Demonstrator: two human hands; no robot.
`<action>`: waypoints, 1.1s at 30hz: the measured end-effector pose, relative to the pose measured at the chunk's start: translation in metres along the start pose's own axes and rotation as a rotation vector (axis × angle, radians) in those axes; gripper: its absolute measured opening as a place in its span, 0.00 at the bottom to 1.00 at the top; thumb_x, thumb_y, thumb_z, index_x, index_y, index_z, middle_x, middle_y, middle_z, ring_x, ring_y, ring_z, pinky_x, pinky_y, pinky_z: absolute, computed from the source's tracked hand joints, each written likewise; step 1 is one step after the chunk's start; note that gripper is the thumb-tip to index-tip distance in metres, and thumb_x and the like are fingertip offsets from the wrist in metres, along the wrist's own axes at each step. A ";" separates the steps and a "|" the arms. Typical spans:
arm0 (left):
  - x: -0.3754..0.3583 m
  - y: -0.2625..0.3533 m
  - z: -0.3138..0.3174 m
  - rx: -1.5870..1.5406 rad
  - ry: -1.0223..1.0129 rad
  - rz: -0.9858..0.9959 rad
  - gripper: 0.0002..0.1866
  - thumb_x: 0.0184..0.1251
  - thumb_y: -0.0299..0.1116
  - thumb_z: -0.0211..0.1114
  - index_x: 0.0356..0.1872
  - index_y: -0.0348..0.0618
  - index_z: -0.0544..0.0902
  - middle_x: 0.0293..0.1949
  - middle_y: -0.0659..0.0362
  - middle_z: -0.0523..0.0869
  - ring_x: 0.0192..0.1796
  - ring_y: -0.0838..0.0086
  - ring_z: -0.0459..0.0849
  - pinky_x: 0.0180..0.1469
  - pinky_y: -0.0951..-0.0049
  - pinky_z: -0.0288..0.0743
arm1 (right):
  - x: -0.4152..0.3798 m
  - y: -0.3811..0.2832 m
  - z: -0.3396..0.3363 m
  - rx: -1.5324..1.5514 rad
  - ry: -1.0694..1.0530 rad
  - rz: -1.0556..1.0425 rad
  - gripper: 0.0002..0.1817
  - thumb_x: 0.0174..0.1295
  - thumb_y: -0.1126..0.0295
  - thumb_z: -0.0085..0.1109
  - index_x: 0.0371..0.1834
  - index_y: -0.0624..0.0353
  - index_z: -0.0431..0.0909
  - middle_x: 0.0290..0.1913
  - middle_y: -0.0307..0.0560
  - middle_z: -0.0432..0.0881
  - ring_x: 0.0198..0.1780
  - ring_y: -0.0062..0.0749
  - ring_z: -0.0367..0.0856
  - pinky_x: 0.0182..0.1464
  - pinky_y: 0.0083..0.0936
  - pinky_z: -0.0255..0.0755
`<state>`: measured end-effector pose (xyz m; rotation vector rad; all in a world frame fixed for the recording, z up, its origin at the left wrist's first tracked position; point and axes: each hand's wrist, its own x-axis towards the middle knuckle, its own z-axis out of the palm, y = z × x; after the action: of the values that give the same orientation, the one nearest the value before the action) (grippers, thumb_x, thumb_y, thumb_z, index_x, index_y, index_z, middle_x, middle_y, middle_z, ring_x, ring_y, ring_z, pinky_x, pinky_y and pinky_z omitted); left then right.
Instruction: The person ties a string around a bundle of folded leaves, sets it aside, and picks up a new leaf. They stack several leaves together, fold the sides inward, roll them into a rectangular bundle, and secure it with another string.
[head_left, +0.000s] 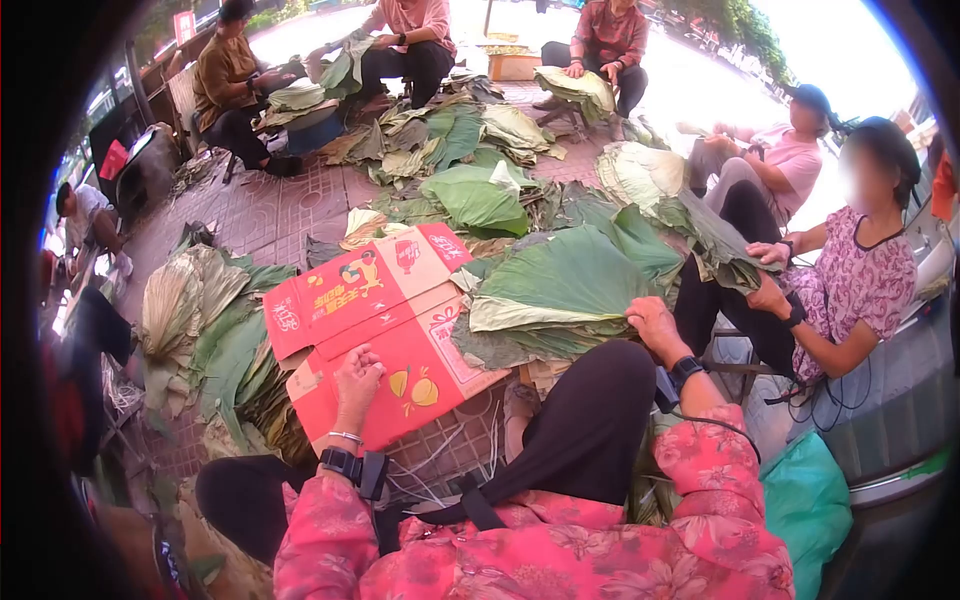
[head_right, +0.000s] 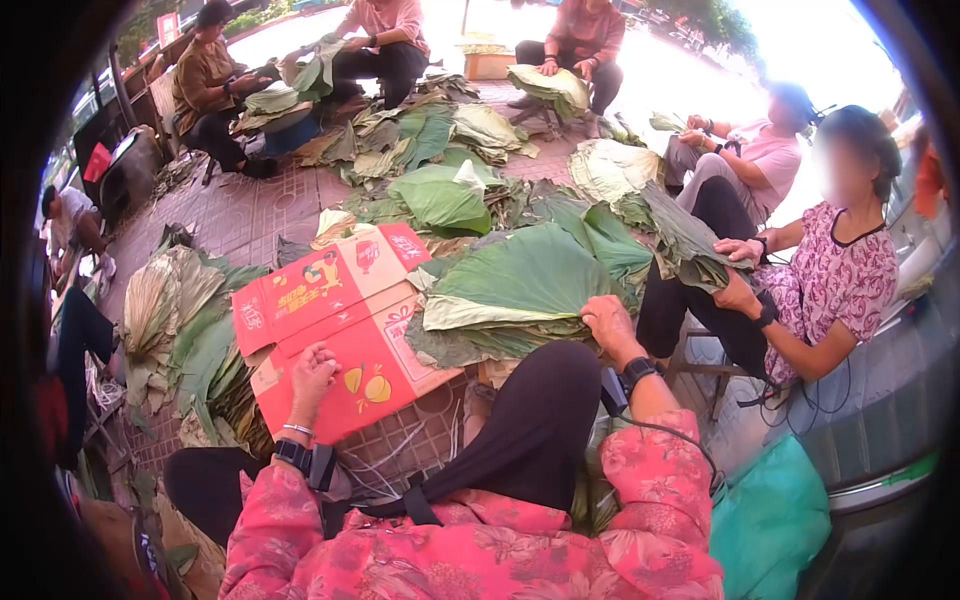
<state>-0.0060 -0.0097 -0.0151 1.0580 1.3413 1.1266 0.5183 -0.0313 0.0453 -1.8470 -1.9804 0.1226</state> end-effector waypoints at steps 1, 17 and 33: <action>-0.002 0.002 -0.001 -0.021 -0.004 -0.017 0.20 0.57 0.23 0.58 0.53 0.35 0.69 0.39 0.59 0.76 0.38 0.82 0.78 0.37 0.84 0.73 | 0.010 -0.011 -0.010 -0.045 -0.041 0.053 0.05 0.52 0.72 0.57 0.33 0.58 0.78 0.35 0.49 0.79 0.47 0.45 0.74 0.50 0.37 0.68; 0.017 0.143 0.106 0.552 -0.300 0.737 0.31 0.47 0.36 0.70 0.57 0.49 0.72 0.50 0.49 0.78 0.55 0.59 0.75 0.57 0.62 0.65 | 0.077 -0.206 -0.114 0.505 -0.326 -0.229 0.10 0.53 0.71 0.60 0.37 0.63 0.76 0.28 0.37 0.76 0.30 0.18 0.73 0.37 0.20 0.71; 0.021 0.222 -0.026 0.765 0.180 1.106 0.05 0.48 0.24 0.62 0.27 0.42 0.75 0.29 0.56 0.76 0.38 0.59 0.75 0.40 0.65 0.69 | 0.124 -0.301 -0.036 0.338 0.610 -0.628 0.08 0.50 0.77 0.61 0.35 0.59 0.78 0.38 0.48 0.80 0.41 0.42 0.78 0.44 0.31 0.73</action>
<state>-0.0326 0.0461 0.2004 2.4954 1.3507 1.5172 0.2480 0.0480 0.2130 -0.8529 -1.8398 -0.2507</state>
